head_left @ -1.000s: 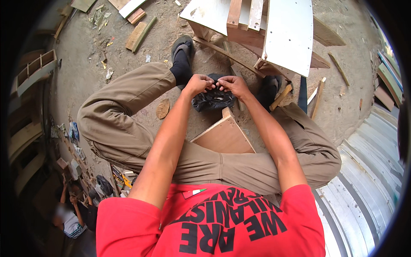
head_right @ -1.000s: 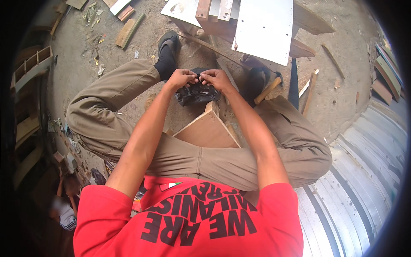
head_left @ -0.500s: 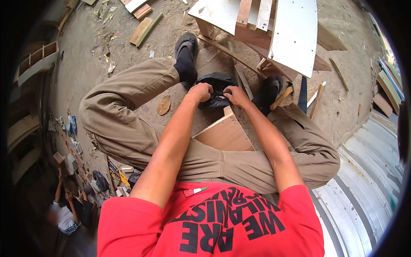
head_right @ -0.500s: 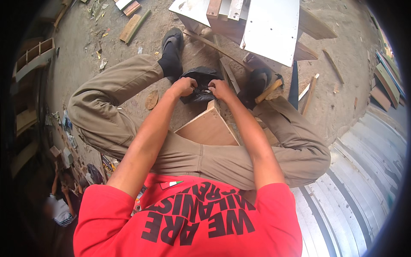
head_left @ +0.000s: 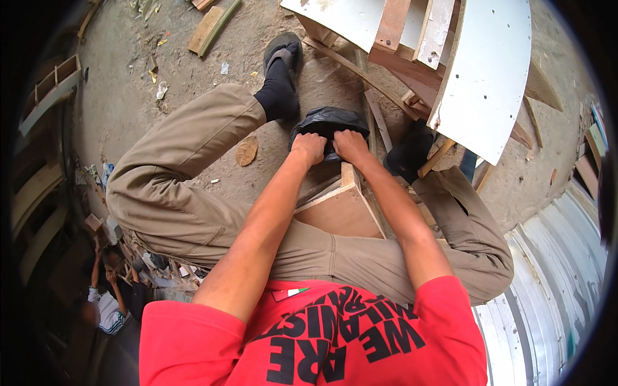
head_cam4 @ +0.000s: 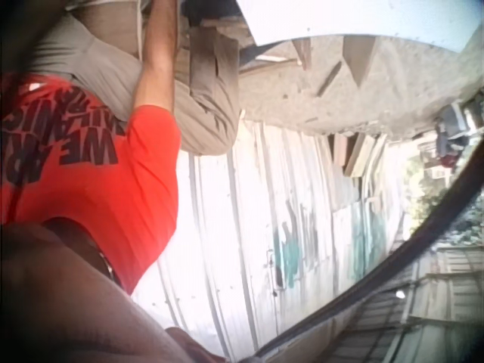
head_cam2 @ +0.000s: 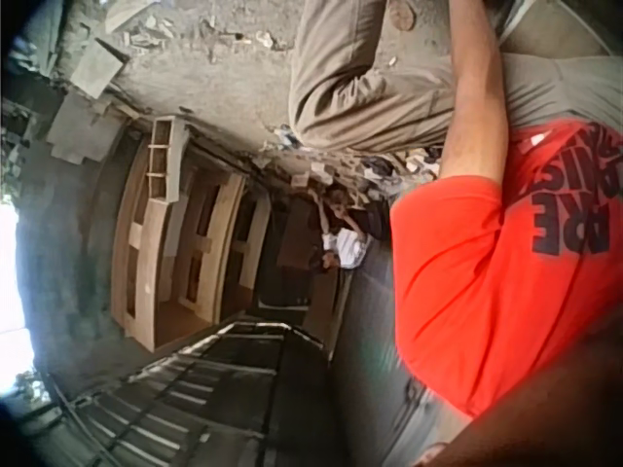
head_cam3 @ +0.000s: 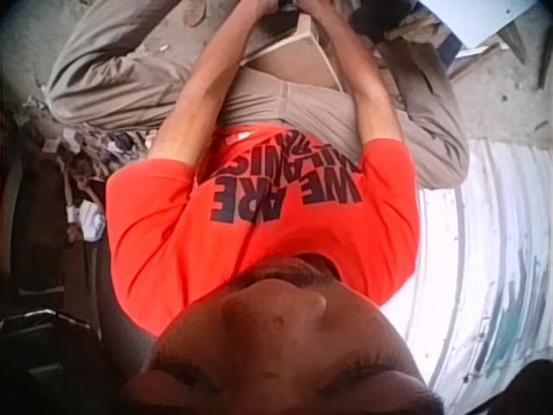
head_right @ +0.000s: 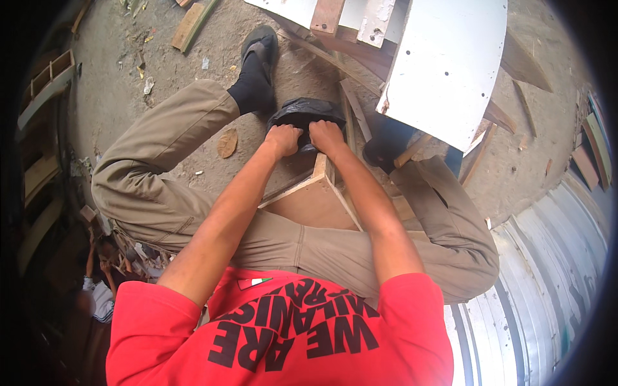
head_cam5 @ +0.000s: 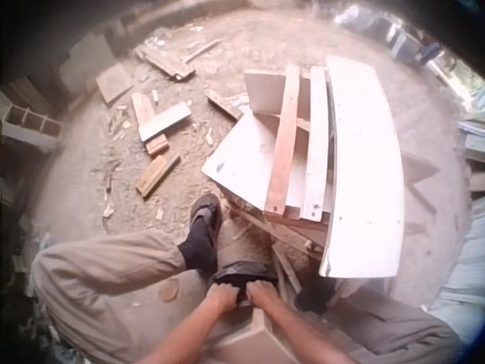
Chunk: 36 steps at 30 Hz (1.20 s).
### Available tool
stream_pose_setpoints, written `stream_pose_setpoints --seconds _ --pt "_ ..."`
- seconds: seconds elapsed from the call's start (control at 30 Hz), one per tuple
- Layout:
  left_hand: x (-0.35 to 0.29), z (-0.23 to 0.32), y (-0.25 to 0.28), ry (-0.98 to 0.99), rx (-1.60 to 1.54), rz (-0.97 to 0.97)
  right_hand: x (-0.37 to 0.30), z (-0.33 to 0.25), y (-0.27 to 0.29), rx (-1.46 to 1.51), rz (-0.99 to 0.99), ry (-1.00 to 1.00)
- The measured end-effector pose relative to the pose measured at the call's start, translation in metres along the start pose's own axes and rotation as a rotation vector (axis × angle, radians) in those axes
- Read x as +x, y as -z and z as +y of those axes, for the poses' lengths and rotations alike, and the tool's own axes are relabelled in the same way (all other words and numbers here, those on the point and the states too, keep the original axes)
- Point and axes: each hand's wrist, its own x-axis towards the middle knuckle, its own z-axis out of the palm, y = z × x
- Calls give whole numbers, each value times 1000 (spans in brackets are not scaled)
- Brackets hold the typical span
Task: The person assembles a small wooden furniture piece by hammering nails into pre-drilled holes. They retrieve nails from a black plastic bag, position the wooden parts, and use a hammer to secure them together.
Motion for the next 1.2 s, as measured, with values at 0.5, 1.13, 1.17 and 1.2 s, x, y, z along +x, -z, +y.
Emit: stream_pose_setpoints --seconds 0.5,1.13,1.17,1.2 --pt "16 -28 -14 -28 -507 188 -1 5 22 470 -21 -109" --pt "-3 -19 39 -44 -1024 242 -2 -3 57 1085 229 -189" --pt "-2 -20 40 -28 -1059 256 -2 0 57 994 246 -163" --pt "-2 -22 41 -7 -1097 274 -2 1 57 903 256 -133"
